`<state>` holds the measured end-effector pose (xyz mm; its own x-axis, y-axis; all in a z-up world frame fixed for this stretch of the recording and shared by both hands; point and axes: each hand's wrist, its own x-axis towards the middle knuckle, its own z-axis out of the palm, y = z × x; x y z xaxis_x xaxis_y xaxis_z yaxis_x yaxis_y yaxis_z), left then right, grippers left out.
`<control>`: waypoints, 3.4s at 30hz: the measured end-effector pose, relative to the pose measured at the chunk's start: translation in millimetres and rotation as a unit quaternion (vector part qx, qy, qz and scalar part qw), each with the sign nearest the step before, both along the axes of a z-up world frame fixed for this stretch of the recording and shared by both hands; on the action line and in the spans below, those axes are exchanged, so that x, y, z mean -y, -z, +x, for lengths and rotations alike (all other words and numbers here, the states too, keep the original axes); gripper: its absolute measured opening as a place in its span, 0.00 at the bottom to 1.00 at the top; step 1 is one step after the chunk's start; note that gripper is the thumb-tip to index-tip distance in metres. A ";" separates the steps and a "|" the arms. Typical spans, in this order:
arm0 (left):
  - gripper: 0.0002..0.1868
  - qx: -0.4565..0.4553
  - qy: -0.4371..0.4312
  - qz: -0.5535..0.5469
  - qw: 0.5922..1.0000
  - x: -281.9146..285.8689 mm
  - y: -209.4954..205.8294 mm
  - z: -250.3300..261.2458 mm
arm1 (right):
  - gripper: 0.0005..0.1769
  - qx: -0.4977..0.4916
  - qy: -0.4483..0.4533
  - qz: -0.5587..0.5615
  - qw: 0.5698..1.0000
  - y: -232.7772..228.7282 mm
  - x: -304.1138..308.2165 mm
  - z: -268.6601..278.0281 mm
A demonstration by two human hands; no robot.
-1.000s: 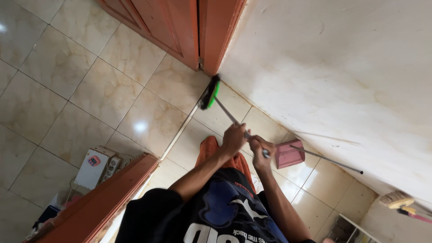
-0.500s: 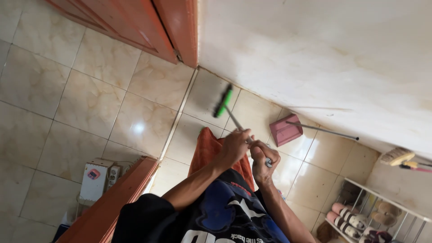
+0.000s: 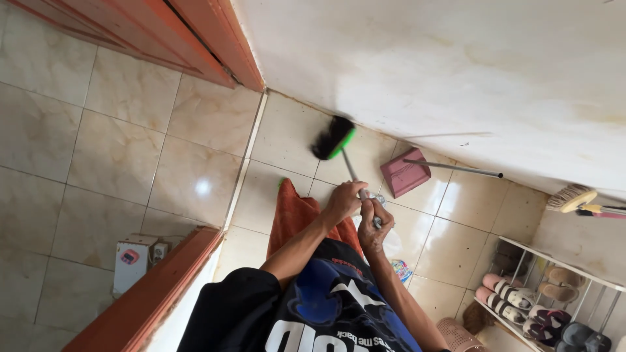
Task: The person sweeps the floor using a broom, places a dustpan onto the ground, and sweeps trash toward and into the dustpan with the broom.
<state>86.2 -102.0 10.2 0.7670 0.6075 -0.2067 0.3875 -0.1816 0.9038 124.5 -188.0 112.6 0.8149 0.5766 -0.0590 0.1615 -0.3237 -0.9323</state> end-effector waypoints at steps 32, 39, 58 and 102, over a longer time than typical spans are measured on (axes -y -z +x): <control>0.09 0.040 0.001 0.035 0.999 78.5 -102.6 78.0 | 0.13 -0.057 -0.110 0.093 0.988 -64.4 93.1 99.9; 0.13 -0.077 -0.137 0.095 0.983 32.8 -92.0 39.9 | 0.11 -0.147 -0.177 0.047 0.972 -44.2 41.1 96.2; 0.10 0.035 -0.138 0.093 0.985 73.3 -67.1 57.6 | 0.22 0.018 -0.259 0.057 0.964 -19.5 41.3 104.5; 0.11 -0.290 -0.356 0.077 0.885 3.9 3.7 -82.1 | 0.23 -0.290 -0.509 0.143 0.798 31.3 -95.0 6.6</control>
